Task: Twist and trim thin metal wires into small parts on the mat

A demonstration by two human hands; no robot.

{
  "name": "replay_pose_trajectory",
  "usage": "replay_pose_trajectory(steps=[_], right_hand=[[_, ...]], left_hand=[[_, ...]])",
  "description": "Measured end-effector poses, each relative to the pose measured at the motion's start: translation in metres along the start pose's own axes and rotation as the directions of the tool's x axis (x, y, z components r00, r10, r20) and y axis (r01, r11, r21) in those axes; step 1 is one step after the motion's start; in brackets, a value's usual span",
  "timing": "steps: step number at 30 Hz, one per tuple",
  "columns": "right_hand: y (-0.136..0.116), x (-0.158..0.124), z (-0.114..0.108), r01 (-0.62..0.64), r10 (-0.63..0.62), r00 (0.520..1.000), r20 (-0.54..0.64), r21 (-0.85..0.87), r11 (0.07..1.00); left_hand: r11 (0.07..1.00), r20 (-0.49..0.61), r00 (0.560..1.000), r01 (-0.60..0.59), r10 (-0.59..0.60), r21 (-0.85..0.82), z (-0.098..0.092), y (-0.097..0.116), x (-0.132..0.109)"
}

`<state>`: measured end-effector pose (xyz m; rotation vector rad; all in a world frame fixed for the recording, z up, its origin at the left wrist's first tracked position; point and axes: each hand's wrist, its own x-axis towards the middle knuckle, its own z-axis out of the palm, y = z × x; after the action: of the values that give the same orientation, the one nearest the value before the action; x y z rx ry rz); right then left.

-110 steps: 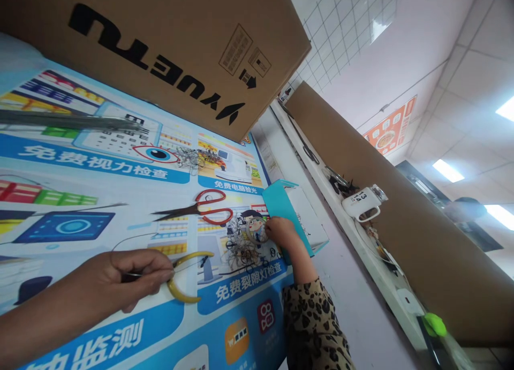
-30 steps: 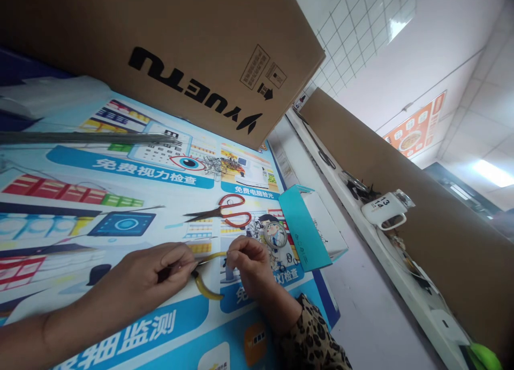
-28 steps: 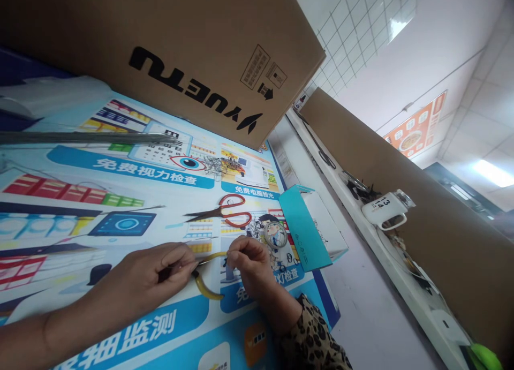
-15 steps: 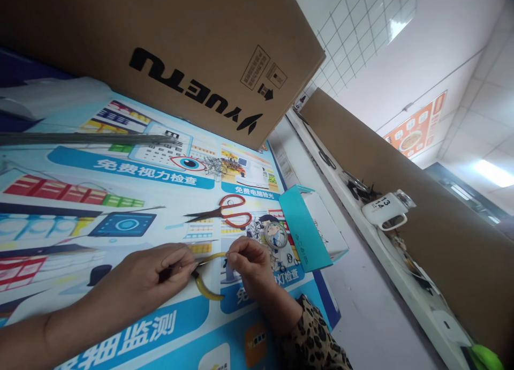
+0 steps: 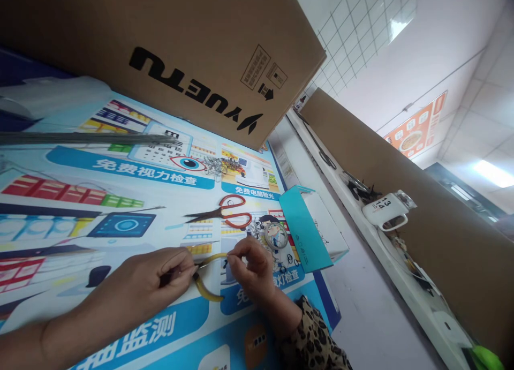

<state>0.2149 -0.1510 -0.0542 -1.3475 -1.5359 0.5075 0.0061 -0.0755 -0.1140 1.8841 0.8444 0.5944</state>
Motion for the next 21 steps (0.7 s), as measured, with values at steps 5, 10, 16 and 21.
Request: replay_pose_trajectory(steps=[5, 10, 16, 21], right_hand=[[0.000, -0.001, 0.004, 0.080, -0.088, 0.995, -0.047, -0.149, 0.986], [0.004, -0.005, 0.007, 0.142, -0.162, 0.984, -0.076, -0.216, 0.966], [0.004, -0.006, 0.007, 0.147, -0.169, 0.983, -0.072, -0.241, 0.959], [0.001, -0.005, 0.008, 0.216, -0.243, 0.966, -0.083, -0.248, 0.944]], left_hand=[[0.996, -0.010, 1.000, 0.018, -0.017, 0.091, -0.002, 0.007, -0.002], [0.994, 0.030, 0.998, 0.057, -0.060, 0.094, 0.000, 0.010, -0.006], [0.992, 0.061, 0.990, 0.127, -0.128, 0.017, 0.006, 0.011, -0.006], [0.984, 0.053, 0.984, 0.171, -0.168, -0.045, 0.006, 0.012, -0.006]])
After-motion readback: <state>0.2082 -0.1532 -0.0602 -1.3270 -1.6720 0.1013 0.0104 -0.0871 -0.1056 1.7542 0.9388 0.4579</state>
